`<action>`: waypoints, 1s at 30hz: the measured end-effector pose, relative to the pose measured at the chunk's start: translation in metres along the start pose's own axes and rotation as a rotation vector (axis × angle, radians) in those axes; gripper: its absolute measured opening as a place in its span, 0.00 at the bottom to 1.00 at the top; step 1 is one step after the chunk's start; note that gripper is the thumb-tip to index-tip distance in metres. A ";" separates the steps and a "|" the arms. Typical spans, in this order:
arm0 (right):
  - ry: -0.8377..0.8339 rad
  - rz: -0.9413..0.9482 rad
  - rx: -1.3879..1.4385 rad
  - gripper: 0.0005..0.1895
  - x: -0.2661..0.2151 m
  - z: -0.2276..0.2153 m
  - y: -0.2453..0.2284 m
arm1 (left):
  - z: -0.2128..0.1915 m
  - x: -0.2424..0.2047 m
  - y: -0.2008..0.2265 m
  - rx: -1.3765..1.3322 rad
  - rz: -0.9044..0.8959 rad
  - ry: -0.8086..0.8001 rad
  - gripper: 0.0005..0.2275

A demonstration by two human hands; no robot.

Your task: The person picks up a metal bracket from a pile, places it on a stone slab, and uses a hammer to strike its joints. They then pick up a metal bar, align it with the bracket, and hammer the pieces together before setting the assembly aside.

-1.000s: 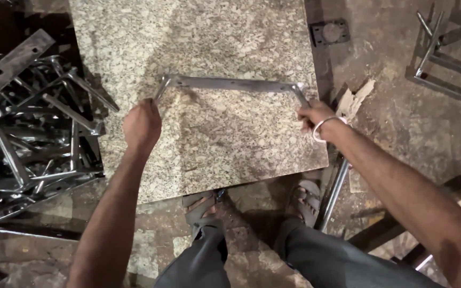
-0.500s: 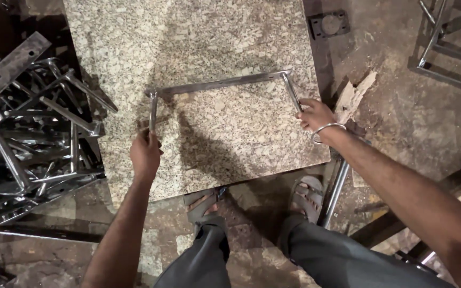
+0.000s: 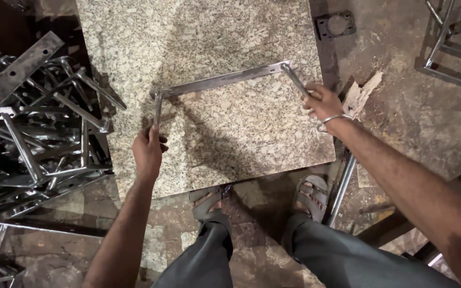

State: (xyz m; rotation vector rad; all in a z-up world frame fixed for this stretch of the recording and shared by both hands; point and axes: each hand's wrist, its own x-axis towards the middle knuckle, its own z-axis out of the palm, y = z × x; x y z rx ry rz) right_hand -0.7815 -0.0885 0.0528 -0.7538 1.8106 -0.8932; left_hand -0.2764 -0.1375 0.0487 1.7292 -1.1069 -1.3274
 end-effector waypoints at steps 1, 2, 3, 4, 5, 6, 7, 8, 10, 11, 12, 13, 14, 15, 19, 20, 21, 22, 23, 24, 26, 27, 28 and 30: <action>-0.013 -0.007 -0.033 0.23 -0.007 0.001 0.000 | -0.001 -0.004 0.000 0.043 0.015 0.002 0.16; -0.027 -0.015 -0.067 0.24 -0.015 0.002 0.000 | -0.002 -0.009 0.000 0.086 0.031 0.004 0.15; -0.027 -0.016 -0.068 0.24 -0.020 0.004 0.000 | -0.003 -0.008 -0.009 0.085 0.031 0.004 0.15; -0.024 0.004 -0.139 0.25 -0.026 0.006 -0.001 | -0.003 -0.007 -0.019 0.183 0.069 -0.002 0.15; -0.020 0.023 -0.210 0.26 -0.032 0.008 -0.003 | -0.003 -0.006 -0.027 0.280 0.109 -0.009 0.16; -0.018 0.021 -0.212 0.26 -0.027 0.009 0.007 | -0.004 -0.004 -0.033 0.277 0.111 -0.009 0.16; -0.016 0.040 -0.214 0.28 -0.024 0.008 0.018 | -0.004 -0.004 -0.039 0.256 0.133 -0.020 0.16; -0.013 0.059 -0.215 0.29 -0.020 0.007 0.029 | -0.003 -0.003 -0.046 0.234 0.155 -0.030 0.16; -0.030 0.033 -0.208 0.29 -0.020 0.005 0.032 | -0.001 -0.012 -0.030 0.291 0.110 -0.015 0.15; -0.052 0.007 -0.197 0.30 -0.020 0.004 0.034 | -0.001 -0.017 -0.022 0.353 0.064 0.005 0.15; -0.050 0.008 -0.199 0.30 -0.026 0.004 0.027 | -0.001 -0.019 -0.022 0.351 0.063 0.003 0.15; -0.095 0.035 -0.375 0.32 -0.031 0.004 0.020 | -0.001 -0.020 -0.021 0.546 0.109 -0.006 0.15; -0.140 0.062 -0.552 0.35 -0.035 0.005 0.013 | -0.001 -0.022 -0.020 0.742 0.156 -0.015 0.14; -0.138 0.064 -0.554 0.35 -0.032 0.003 0.028 | -0.002 -0.027 -0.026 0.740 0.155 -0.017 0.14; -0.215 -0.280 -0.857 0.35 -0.033 -0.004 0.068 | -0.003 -0.043 -0.059 0.920 0.338 -0.038 0.18; -0.199 -0.390 -0.958 0.36 -0.037 -0.005 0.072 | -0.003 -0.046 -0.069 0.911 0.467 0.003 0.21; -0.193 -0.383 -0.960 0.36 -0.047 -0.005 0.069 | -0.004 -0.049 -0.073 0.907 0.471 -0.004 0.21; -0.148 -0.463 -1.064 0.36 -0.056 -0.005 0.065 | -0.005 -0.052 -0.078 0.968 0.550 0.009 0.25; -0.105 -0.537 -1.166 0.35 -0.068 -0.005 0.064 | -0.006 -0.058 -0.083 1.031 0.627 0.018 0.29; -0.103 -0.525 -1.167 0.35 -0.073 -0.006 0.062 | -0.007 -0.058 -0.084 1.030 0.629 0.006 0.29; -0.162 -0.607 -1.332 0.36 -0.082 -0.006 0.058 | -0.012 -0.061 -0.086 1.009 0.674 -0.050 0.29; -0.162 -0.603 -1.333 0.36 -0.081 -0.006 0.059 | -0.012 -0.060 -0.086 1.009 0.673 -0.054 0.29; -0.150 -0.632 -1.323 0.37 -0.081 -0.006 0.059 | -0.012 -0.060 -0.087 1.038 0.648 -0.070 0.29; -0.139 -0.664 -1.310 0.38 -0.081 -0.004 0.054 | -0.014 -0.060 -0.088 1.070 0.620 -0.085 0.29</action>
